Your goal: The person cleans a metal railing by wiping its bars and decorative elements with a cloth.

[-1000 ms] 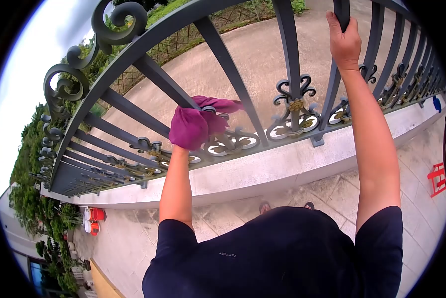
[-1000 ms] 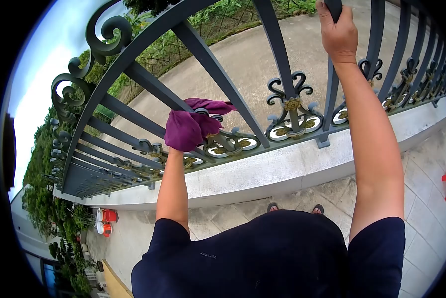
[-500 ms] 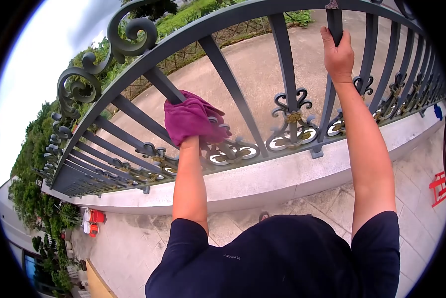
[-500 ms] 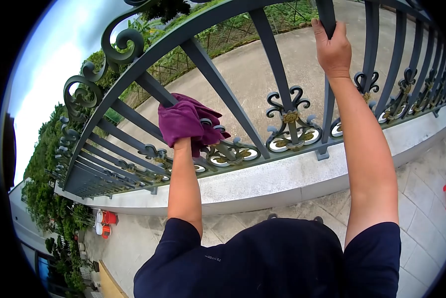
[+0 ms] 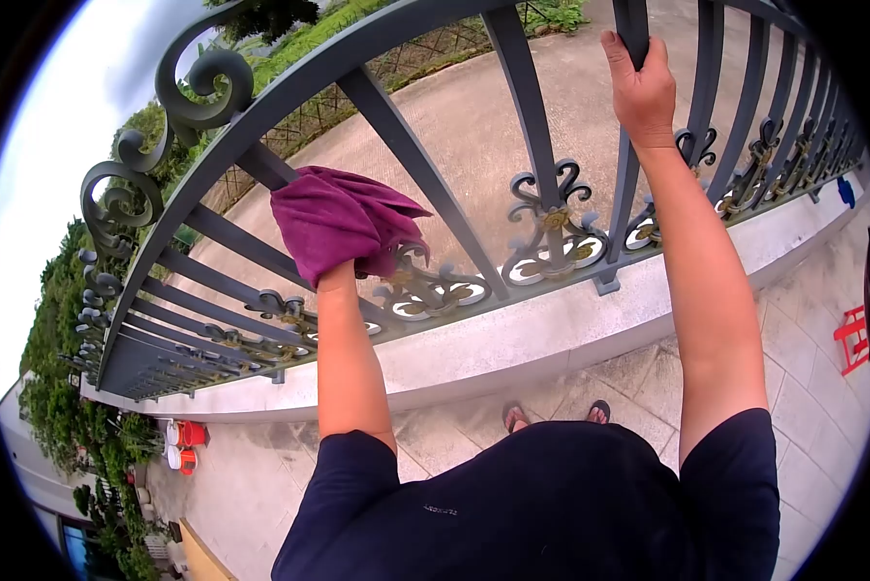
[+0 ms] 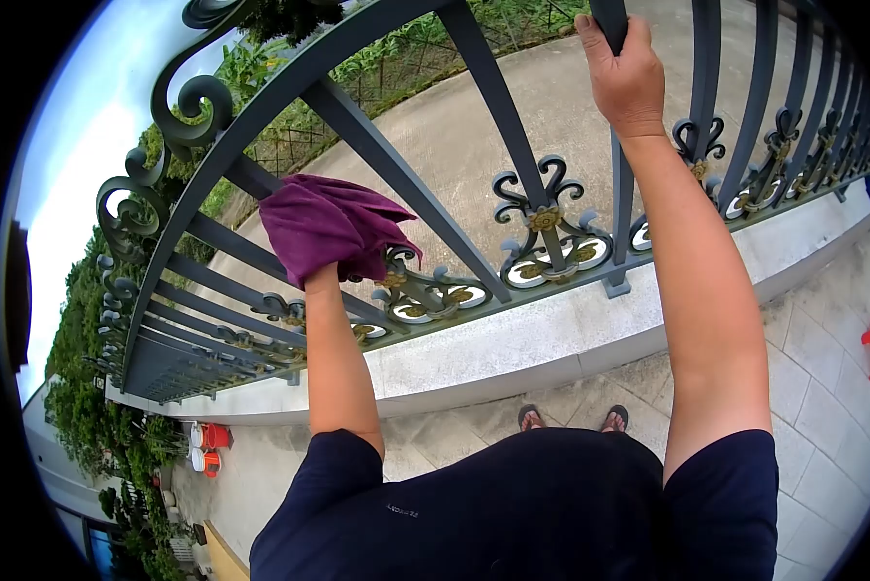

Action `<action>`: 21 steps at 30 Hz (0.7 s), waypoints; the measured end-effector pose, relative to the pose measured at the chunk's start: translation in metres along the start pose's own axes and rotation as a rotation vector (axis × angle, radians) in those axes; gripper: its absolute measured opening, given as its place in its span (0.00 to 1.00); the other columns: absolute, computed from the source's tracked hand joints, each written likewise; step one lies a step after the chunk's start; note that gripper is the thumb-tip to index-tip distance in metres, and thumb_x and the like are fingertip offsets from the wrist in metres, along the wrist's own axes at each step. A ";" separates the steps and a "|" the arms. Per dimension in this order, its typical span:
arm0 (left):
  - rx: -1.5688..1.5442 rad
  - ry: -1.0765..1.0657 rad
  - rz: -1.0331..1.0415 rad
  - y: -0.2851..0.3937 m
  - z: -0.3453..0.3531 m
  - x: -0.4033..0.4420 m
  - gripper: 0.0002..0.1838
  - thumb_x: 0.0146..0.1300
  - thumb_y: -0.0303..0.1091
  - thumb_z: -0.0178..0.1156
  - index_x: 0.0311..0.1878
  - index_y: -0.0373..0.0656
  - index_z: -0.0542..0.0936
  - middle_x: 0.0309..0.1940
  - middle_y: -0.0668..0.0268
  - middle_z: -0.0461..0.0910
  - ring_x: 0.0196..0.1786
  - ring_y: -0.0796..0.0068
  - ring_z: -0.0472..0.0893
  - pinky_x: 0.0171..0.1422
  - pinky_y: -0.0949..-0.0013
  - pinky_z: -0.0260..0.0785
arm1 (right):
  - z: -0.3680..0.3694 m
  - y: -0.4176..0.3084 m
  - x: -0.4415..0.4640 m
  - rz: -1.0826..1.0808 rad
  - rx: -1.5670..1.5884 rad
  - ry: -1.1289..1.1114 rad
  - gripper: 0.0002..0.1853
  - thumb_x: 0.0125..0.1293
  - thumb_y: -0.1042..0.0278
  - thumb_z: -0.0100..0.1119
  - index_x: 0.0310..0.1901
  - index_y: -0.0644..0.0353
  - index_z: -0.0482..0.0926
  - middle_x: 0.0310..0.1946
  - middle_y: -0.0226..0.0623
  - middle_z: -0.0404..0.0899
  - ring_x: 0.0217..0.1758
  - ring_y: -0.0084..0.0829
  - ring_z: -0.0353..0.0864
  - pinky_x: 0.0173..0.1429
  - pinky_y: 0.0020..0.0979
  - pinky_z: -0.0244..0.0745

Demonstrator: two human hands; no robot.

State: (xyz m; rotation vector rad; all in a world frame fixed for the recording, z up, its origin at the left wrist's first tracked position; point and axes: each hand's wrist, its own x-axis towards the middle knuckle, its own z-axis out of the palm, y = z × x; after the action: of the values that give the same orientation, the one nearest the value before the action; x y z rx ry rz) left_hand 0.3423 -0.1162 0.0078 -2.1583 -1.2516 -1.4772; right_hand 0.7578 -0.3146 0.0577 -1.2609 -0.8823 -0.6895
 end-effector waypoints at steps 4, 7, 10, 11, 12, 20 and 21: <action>0.007 -0.124 0.065 0.029 -0.020 -0.043 0.22 0.62 0.52 0.69 0.50 0.45 0.80 0.47 0.54 0.83 0.51 0.49 0.82 0.56 0.57 0.75 | -0.001 0.001 0.000 -0.006 0.002 -0.002 0.25 0.74 0.40 0.63 0.44 0.59 0.76 0.25 0.46 0.83 0.31 0.53 0.86 0.35 0.44 0.79; 0.112 -0.203 0.089 0.035 -0.065 -0.038 0.25 0.62 0.54 0.70 0.53 0.45 0.82 0.47 0.56 0.84 0.52 0.53 0.83 0.59 0.60 0.75 | 0.000 -0.003 0.002 0.014 0.004 -0.020 0.24 0.74 0.41 0.63 0.44 0.59 0.76 0.26 0.46 0.83 0.31 0.53 0.86 0.34 0.44 0.79; -0.504 -0.218 0.148 0.097 -0.150 -0.024 0.20 0.69 0.41 0.65 0.59 0.41 0.82 0.49 0.57 0.88 0.50 0.55 0.86 0.58 0.61 0.76 | -0.001 -0.005 0.001 0.041 -0.008 -0.006 0.24 0.74 0.41 0.63 0.44 0.58 0.76 0.26 0.45 0.84 0.31 0.53 0.86 0.34 0.44 0.79; -0.587 -0.213 0.173 0.104 -0.166 -0.027 0.20 0.70 0.41 0.65 0.60 0.40 0.81 0.49 0.57 0.88 0.50 0.55 0.86 0.58 0.61 0.76 | -0.001 -0.006 0.001 0.045 -0.010 -0.006 0.24 0.74 0.41 0.63 0.44 0.58 0.76 0.26 0.45 0.84 0.31 0.53 0.86 0.34 0.44 0.78; -0.614 -0.211 0.187 0.107 -0.177 -0.031 0.21 0.70 0.41 0.65 0.60 0.40 0.81 0.49 0.57 0.88 0.51 0.56 0.86 0.58 0.61 0.76 | 0.000 -0.006 0.000 0.043 -0.006 -0.004 0.24 0.74 0.41 0.63 0.44 0.58 0.76 0.26 0.45 0.84 0.31 0.53 0.86 0.34 0.44 0.78; -0.316 0.023 0.412 0.093 -0.092 -0.024 0.23 0.72 0.42 0.64 0.63 0.39 0.79 0.51 0.57 0.88 0.52 0.58 0.86 0.59 0.62 0.77 | -0.004 -0.015 0.001 0.102 0.022 -0.041 0.23 0.75 0.43 0.63 0.45 0.59 0.75 0.26 0.44 0.84 0.30 0.50 0.86 0.34 0.42 0.78; -0.202 0.082 0.481 0.093 -0.072 -0.015 0.23 0.72 0.42 0.64 0.64 0.39 0.78 0.51 0.57 0.88 0.52 0.58 0.86 0.59 0.62 0.77 | -0.004 -0.015 0.001 0.102 0.031 -0.040 0.23 0.75 0.43 0.62 0.45 0.59 0.75 0.26 0.45 0.84 0.30 0.50 0.86 0.34 0.42 0.79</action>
State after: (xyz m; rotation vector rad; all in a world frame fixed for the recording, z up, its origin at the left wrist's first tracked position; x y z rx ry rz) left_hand 0.3639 -0.2241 0.0521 -2.2792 -0.5164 -1.5031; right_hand 0.7466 -0.3216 0.0659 -1.2859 -0.8522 -0.5699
